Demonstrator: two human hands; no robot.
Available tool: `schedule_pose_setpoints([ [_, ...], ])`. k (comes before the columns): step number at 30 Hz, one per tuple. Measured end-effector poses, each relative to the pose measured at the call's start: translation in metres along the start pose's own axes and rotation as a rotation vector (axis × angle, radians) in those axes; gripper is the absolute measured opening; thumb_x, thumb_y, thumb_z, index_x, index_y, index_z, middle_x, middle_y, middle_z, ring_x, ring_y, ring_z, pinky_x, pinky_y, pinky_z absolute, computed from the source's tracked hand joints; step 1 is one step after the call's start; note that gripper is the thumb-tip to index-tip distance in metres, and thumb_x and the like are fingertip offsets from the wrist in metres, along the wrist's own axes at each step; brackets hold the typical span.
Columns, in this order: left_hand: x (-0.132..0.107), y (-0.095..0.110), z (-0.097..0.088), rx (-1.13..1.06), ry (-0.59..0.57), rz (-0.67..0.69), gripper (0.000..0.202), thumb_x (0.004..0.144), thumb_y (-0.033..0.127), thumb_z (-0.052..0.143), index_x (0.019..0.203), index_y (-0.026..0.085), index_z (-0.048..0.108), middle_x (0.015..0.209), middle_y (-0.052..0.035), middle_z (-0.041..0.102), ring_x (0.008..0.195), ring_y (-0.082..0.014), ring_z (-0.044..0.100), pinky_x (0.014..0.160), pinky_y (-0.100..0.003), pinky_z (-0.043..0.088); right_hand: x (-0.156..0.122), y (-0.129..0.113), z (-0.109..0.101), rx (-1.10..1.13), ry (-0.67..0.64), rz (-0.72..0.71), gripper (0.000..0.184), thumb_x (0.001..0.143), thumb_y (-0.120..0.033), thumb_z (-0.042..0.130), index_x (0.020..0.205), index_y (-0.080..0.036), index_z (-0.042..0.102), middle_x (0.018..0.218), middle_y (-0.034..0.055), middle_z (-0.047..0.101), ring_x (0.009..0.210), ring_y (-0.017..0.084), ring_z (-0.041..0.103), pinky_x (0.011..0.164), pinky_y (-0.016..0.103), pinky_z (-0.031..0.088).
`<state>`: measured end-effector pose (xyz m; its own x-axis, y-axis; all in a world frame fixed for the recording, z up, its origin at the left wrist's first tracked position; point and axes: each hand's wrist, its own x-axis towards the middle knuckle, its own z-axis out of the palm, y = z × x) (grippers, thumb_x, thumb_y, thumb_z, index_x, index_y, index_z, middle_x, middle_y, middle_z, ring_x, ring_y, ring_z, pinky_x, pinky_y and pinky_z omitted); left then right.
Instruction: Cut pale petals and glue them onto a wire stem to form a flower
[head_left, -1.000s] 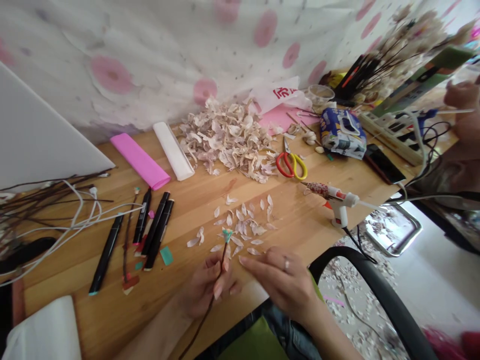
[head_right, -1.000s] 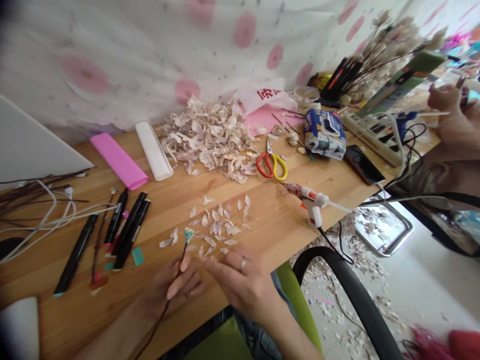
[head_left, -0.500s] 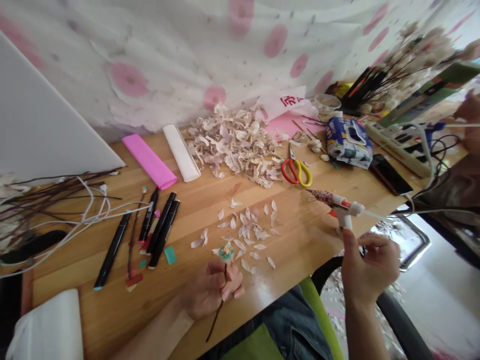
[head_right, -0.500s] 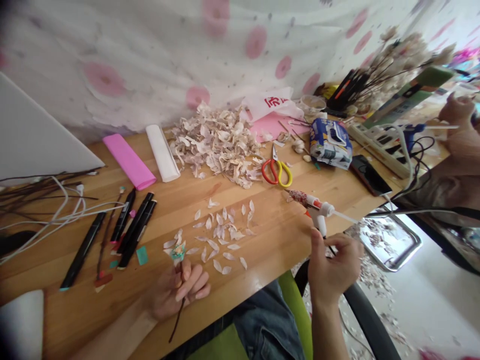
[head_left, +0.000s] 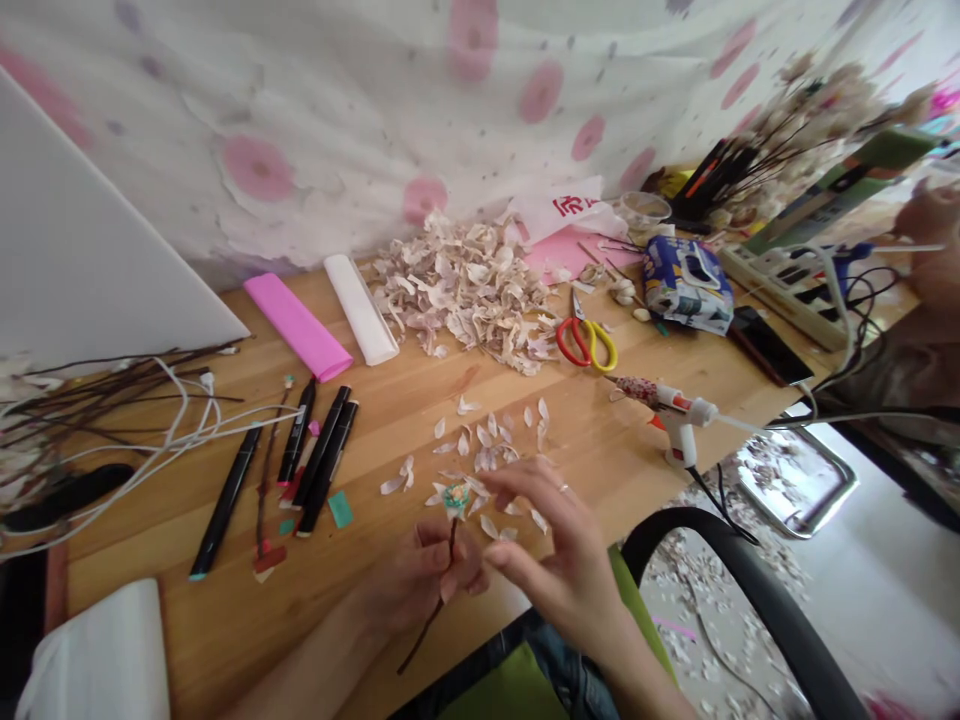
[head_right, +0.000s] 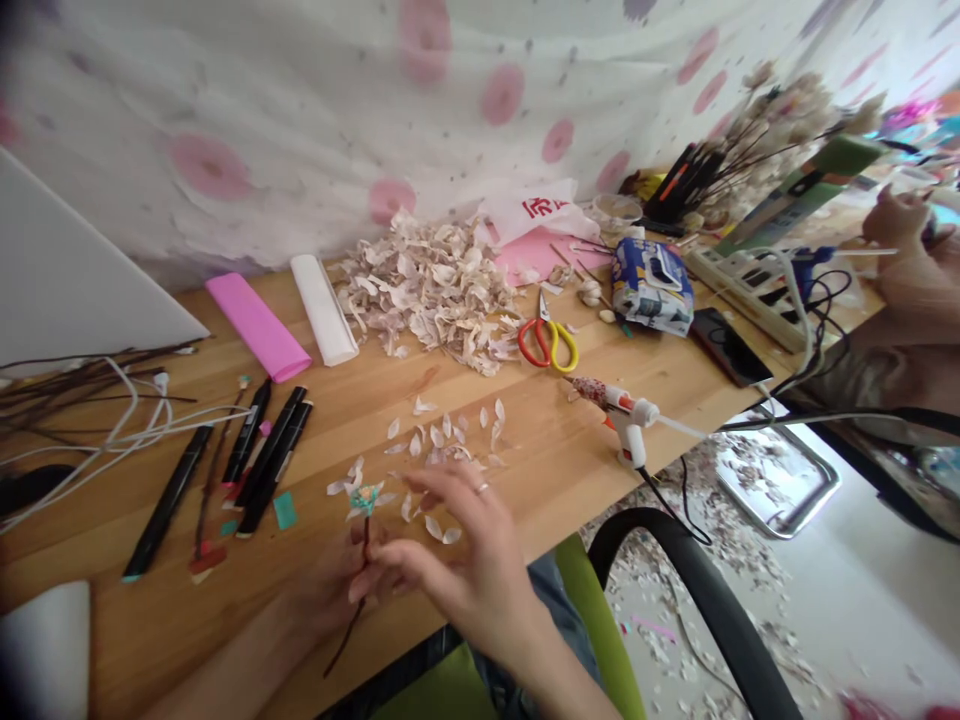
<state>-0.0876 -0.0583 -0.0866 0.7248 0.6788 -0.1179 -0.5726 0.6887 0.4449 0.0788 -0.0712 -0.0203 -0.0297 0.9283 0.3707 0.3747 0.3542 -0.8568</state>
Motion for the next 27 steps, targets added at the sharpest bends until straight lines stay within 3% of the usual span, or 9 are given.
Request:
schedule_pose_setpoints([
  [3,0.0,-0.002,-0.002,0.028,0.016,-0.009,0.029,0.081,0.044,0.08,0.069,0.02,0.073,0.045,0.0064,0.042,0.049,-0.0103,0.034,0.063,-0.027,0.036,0.008,-0.005,0.015,0.098,-0.02,-0.015,0.018,0.099,-0.037,0.065,0.092,-0.022,0.072,0.076,0.0024,0.07,0.069,0.017,0.068,0.064,0.027,0.056],
  [5,0.0,-0.004,-0.004,0.033,0.004,-0.01,0.032,0.082,0.045,0.08,0.065,0.019,0.069,0.044,0.0063,0.042,0.048,-0.0103,0.034,0.061,-0.028,0.036,0.008,-0.004,0.019,0.138,-0.009,-0.024,0.018,0.099,-0.027,0.065,0.083,-0.021,0.072,0.071,0.0019,0.07,0.066,0.016,0.067,0.062,0.026,0.055],
  [9,0.001,-0.006,-0.005,0.022,-0.044,-0.012,0.035,0.082,0.046,0.078,0.064,0.02,0.066,0.042,0.0072,0.042,0.044,-0.0088,0.031,0.06,-0.027,0.037,0.004,-0.001,0.017,0.166,0.021,-0.031,0.017,0.096,-0.02,0.066,0.081,-0.021,0.072,0.073,0.003,0.072,0.066,0.016,0.068,0.064,0.026,0.056],
  [20,0.003,-0.002,-0.003,0.001,-0.171,-0.024,0.032,0.09,0.046,0.071,0.07,0.021,0.066,0.04,0.0082,0.045,0.04,-0.0071,0.03,0.058,-0.024,0.036,0.004,0.011,0.019,0.239,-0.006,0.097,0.026,0.096,-0.037,0.069,0.075,-0.021,0.073,0.068,0.0015,0.074,0.063,0.016,0.068,0.063,0.028,0.055],
  [27,0.001,0.002,0.001,-0.034,-0.212,-0.061,0.026,0.091,0.045,0.069,0.077,0.023,0.073,0.043,0.0069,0.05,0.042,-0.009,0.032,0.059,-0.026,0.036,0.004,0.018,0.023,0.212,-0.015,0.083,0.033,0.099,-0.04,0.064,0.073,-0.02,0.069,0.066,0.0005,0.068,0.062,0.015,0.064,0.061,0.025,0.052],
])
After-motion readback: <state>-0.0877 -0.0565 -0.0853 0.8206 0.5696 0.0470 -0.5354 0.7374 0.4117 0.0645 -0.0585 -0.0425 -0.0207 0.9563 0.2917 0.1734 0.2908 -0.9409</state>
